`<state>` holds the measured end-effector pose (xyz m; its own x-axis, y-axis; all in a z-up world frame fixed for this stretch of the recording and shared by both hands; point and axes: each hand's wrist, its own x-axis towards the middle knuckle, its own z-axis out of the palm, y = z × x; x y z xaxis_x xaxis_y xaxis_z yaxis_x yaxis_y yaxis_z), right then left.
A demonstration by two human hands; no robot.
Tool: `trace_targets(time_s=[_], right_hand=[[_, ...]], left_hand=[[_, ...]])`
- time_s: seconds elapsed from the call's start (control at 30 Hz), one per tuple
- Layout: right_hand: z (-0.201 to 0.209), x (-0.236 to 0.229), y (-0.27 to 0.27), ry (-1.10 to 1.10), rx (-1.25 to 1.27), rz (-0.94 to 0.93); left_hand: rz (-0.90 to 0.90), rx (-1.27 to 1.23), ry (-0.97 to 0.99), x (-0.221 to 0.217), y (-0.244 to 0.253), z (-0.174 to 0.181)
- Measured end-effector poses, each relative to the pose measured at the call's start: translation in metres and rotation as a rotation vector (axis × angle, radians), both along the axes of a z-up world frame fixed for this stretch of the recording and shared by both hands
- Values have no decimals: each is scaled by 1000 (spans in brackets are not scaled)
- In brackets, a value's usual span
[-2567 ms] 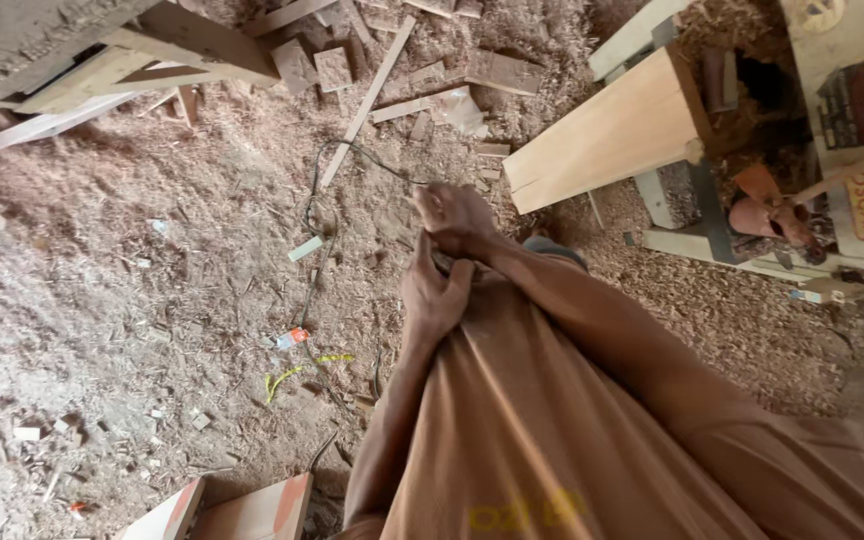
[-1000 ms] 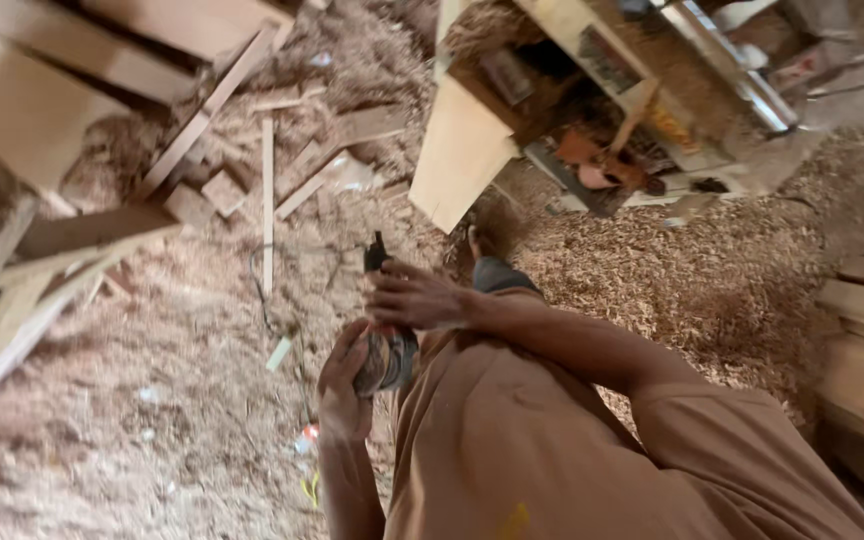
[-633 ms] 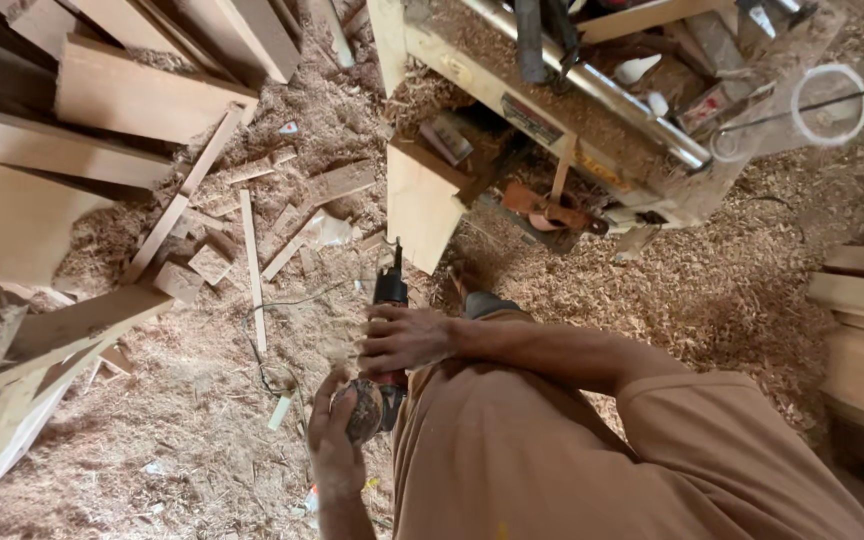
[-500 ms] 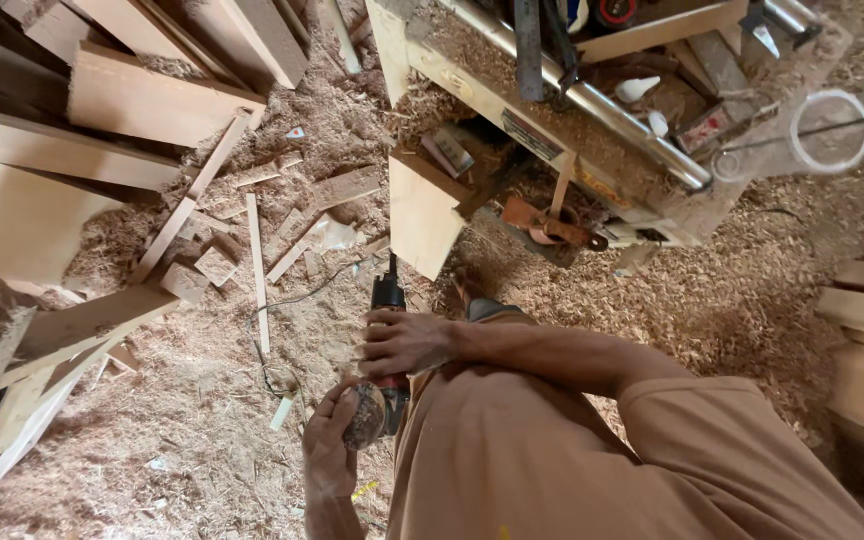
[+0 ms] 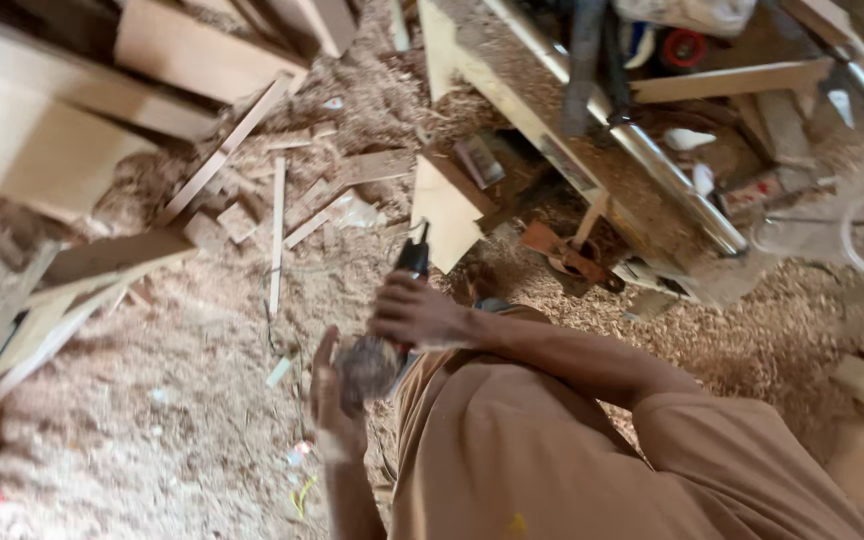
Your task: The person applies glue from a small tube into the grooves of a wooden door panel, then uses a handheld sander on a piece of wood. The person works in a cluttered woodworking shop with sawdust on the floor.
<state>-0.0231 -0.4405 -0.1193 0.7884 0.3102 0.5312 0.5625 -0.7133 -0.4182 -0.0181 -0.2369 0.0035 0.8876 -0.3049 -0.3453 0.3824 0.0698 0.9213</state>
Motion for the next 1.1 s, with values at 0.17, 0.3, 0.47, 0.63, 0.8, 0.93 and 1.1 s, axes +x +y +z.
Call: trace_targets(time_s=[0.17, 0.3, 0.47, 0.63, 0.8, 0.93, 1.1], right_hand=[[19, 1, -11, 322, 228, -219], [53, 7, -17, 375, 136, -258], [97, 11, -13, 336, -20, -69], [114, 13, -7, 365, -14, -38], [108, 25, 3, 485, 191, -42], [105, 59, 0, 747, 577, 197], [113, 110, 9, 988, 1109, 459]], left_hand=[[-112, 211, -424, -14, -37, 6], [-24, 111, -127, -12, -76, -24], [142, -2, -145, -3, -60, -65], [225, -84, -115, -3, -46, -71], [344, 27, -81, 4, -59, -36], [351, -91, -30, 4, -49, -9], [167, -112, 101, 10, -44, -17]])
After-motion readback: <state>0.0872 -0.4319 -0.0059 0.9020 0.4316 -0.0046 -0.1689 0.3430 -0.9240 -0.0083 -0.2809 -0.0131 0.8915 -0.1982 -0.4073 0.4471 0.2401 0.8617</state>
